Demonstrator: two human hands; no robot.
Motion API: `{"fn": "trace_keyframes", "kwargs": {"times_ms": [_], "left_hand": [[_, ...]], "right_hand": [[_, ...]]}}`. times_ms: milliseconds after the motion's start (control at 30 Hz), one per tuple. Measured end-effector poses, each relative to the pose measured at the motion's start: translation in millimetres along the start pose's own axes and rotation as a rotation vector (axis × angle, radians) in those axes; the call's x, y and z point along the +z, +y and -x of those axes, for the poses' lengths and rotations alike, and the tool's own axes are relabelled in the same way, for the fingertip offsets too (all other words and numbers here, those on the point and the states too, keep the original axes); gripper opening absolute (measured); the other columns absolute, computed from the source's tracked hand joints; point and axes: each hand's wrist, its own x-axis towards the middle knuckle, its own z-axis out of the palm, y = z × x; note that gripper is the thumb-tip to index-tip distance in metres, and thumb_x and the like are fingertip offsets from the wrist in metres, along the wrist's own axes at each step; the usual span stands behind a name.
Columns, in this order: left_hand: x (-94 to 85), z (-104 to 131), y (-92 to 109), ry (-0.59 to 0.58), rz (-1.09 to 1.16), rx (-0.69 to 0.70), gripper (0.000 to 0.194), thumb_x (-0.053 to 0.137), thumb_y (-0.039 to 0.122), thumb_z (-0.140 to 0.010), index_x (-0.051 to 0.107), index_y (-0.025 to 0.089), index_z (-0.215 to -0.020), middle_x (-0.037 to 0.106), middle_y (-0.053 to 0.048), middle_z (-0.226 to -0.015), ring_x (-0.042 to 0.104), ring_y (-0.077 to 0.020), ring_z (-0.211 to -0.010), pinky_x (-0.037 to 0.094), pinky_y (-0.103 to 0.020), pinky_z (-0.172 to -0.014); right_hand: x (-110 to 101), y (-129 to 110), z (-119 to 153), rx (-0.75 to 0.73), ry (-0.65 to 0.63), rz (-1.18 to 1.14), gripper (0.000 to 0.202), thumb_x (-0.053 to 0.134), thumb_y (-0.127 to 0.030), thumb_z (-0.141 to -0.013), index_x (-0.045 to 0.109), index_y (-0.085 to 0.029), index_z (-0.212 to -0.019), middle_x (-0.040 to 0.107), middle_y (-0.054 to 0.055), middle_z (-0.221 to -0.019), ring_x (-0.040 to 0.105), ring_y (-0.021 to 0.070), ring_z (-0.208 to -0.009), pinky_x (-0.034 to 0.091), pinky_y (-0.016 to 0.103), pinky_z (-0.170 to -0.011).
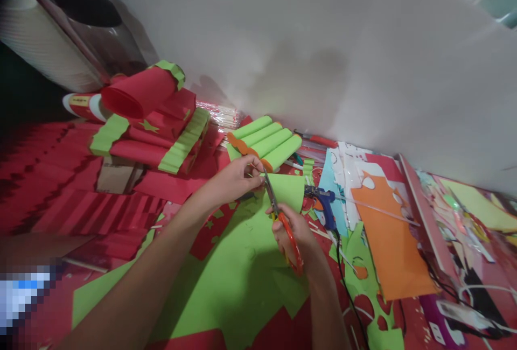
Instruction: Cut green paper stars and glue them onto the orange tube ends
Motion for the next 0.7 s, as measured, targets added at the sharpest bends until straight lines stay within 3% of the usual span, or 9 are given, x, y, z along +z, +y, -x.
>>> {"fn": "trace_keyframes", "kwargs": {"times_ms": [167,700], "left_hand": [[0.8,1.1,5.0,0.013,0.014,-0.043,0.010,0.060,0.015,-0.080,0.052,0.019,-0.085,0.056,0.003,-0.067,0.054,-0.0114,-0.060,0.038,-0.022,-0.054],[-0.2,-1.3,1.2,0.026,-0.013,0.042,0.003,0.060,0.018,-0.082,0.058,0.016,-0.081,0.056,0.002,-0.072,0.052,-0.0102,-0.063,0.039,-0.021,-0.057]], "right_hand": [[4.1,1.5,0.7,-0.026,0.078,-0.016,0.056,0.062,-0.066,-0.076,0.055,-0.021,-0.108,0.045,-0.008,-0.054,0.032,0.0072,-0.036,0.027,0.019,-0.035],[-4.1,1.9,1.1,-0.031,-0.028,-0.006,0.057,0.062,-0.065,-0.080,0.055,-0.019,-0.114,0.047,-0.008,-0.060,0.036,0.0066,-0.038,0.032,0.018,-0.036]]}}
